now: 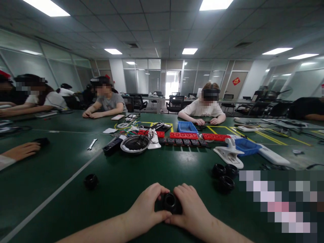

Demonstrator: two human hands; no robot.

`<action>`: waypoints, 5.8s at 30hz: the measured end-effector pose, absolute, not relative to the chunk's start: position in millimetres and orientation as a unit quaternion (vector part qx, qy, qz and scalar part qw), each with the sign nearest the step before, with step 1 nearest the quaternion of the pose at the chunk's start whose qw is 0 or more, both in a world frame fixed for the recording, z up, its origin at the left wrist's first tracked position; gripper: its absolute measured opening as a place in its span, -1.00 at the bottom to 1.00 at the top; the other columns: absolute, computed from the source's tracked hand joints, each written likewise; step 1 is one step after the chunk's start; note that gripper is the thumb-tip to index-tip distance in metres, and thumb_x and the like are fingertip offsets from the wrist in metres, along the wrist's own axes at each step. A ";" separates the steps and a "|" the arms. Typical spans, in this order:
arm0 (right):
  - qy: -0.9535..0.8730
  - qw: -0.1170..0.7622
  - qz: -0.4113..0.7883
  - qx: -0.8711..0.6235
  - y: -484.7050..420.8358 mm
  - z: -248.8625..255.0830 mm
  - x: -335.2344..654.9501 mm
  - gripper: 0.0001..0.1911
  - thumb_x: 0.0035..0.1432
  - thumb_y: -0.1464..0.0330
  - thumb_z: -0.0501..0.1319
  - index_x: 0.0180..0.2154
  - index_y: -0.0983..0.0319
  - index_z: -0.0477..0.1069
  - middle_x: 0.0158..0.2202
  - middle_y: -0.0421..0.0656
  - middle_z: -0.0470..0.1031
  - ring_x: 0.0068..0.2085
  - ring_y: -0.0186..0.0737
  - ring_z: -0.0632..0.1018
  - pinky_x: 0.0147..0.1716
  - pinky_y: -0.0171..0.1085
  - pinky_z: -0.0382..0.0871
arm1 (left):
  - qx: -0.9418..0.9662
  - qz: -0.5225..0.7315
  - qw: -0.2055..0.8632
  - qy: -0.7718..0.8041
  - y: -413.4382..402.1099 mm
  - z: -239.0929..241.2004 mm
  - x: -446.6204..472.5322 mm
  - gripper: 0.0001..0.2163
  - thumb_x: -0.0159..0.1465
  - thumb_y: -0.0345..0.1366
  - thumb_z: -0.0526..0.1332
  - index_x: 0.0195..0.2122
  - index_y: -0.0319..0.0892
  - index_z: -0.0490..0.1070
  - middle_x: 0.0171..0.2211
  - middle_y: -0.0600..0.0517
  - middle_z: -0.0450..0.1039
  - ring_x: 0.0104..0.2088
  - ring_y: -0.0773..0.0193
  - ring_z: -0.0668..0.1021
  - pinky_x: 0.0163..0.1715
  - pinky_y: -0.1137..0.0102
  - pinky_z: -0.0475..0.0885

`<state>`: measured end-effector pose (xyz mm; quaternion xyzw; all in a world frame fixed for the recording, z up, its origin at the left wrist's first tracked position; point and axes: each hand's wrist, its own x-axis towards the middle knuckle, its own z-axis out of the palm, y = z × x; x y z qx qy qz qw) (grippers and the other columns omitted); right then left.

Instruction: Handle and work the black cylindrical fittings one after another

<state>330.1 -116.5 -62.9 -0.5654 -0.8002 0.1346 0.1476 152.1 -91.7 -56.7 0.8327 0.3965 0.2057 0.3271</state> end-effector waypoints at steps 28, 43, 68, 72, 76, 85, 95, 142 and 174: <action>-0.801 0.116 0.339 -0.480 -111.5 -43.6 350.3 -0.68 -0.19 0.45 0.33 -0.28 0.23 0.42 -0.28 -0.21 0.38 -0.24 -0.20 0.39 -0.27 -0.31 0.21 | 0.822 0.180 0.399 0.363 -93.3 -49.3 148.5 -0.61 -0.03 -0.37 0.34 -0.15 -0.13 0.35 -0.30 0.10 0.29 -0.34 0.30 0.36 -0.37 0.47 0.27; -0.793 0.143 0.086 -0.586 -120.2 -67.9 321.6 -0.65 -0.18 0.14 0.30 -0.41 0.25 0.34 -0.38 -0.10 0.42 -0.31 -0.07 0.38 -0.32 -0.19 0.15 | 0.797 0.233 0.321 0.456 -101.7 -58.2 158.7 -0.67 -0.07 -0.36 0.34 -0.26 -0.18 0.32 -0.32 0.07 0.32 -0.30 0.23 0.37 -0.30 0.39 0.27; -0.815 0.152 0.132 -0.544 -116.4 -63.0 331.2 -0.53 -0.25 0.09 0.35 -0.34 0.26 0.36 -0.34 -0.14 0.39 -0.29 -0.12 0.36 -0.31 -0.22 0.17 | 0.810 0.236 0.354 0.403 -94.3 -55.2 154.1 -0.67 -0.05 -0.42 0.33 -0.23 -0.17 0.37 -0.30 0.08 0.36 -0.28 0.23 0.39 -0.32 0.43 0.26; -0.827 0.137 0.257 -0.480 -113.7 -52.3 344.5 -0.57 -0.21 0.29 0.37 -0.22 0.22 0.38 -0.29 -0.18 0.39 -0.24 -0.15 0.37 -0.26 -0.25 0.21 | 0.828 0.197 0.386 0.357 -91.5 -47.3 148.7 -0.63 -0.03 -0.44 0.32 -0.16 -0.13 0.38 -0.28 0.08 0.35 -0.29 0.25 0.39 -0.35 0.46 0.27; -0.826 0.130 0.320 -0.446 -109.0 -49.1 354.4 -0.71 -0.15 0.42 0.34 -0.28 0.24 0.43 -0.32 -0.22 0.37 -0.25 -0.22 0.38 -0.27 -0.33 0.22 | 0.832 0.180 0.401 0.339 -89.3 -46.3 146.4 -0.59 -0.04 -0.43 0.34 -0.12 -0.12 0.38 -0.27 0.08 0.35 -0.29 0.25 0.40 -0.35 0.46 0.27; -0.807 0.121 0.264 -0.514 -111.2 -57.5 346.4 -0.61 -0.33 0.24 0.43 -0.41 0.24 0.40 -0.44 -0.26 0.34 -0.39 -0.27 0.35 -0.46 -0.38 0.14 | 0.816 0.184 0.413 0.361 -94.0 -51.6 148.6 -0.63 -0.09 -0.40 0.37 -0.22 -0.16 0.38 -0.32 0.10 0.32 -0.35 0.28 0.36 -0.40 0.48 0.25; -0.816 0.123 0.120 -0.552 -120.3 -57.7 331.5 -0.44 -0.29 0.00 0.33 -0.30 0.25 0.38 -0.32 -0.10 0.42 -0.27 -0.06 0.39 -0.29 -0.18 0.20 | 0.804 0.221 0.364 0.416 -95.3 -56.3 155.2 -0.68 -0.07 -0.43 0.31 -0.25 -0.19 0.34 -0.33 0.08 0.33 -0.34 0.26 0.36 -0.36 0.44 0.25; -0.794 0.138 0.116 -0.581 -120.1 -63.2 325.1 -0.52 -0.21 0.07 0.31 -0.31 0.26 0.34 -0.31 -0.10 0.40 -0.27 -0.07 0.39 -0.32 -0.19 0.20 | 0.796 0.239 0.361 0.423 -96.1 -58.6 156.9 -0.72 -0.02 -0.46 0.26 -0.26 -0.16 0.30 -0.28 0.06 0.34 -0.24 0.22 0.39 -0.22 0.39 0.29; -0.839 0.151 0.245 -0.463 -113.5 -50.0 347.1 -0.39 -0.20 0.18 0.36 -0.07 0.22 0.32 -0.22 -0.14 0.41 -0.22 -0.15 0.42 -0.24 -0.26 0.27 | 0.817 0.246 0.364 0.373 -94.7 -56.3 154.1 -0.63 0.02 -0.33 0.28 -0.11 -0.10 0.31 -0.14 -0.02 0.35 -0.10 0.10 0.38 -0.09 0.26 0.26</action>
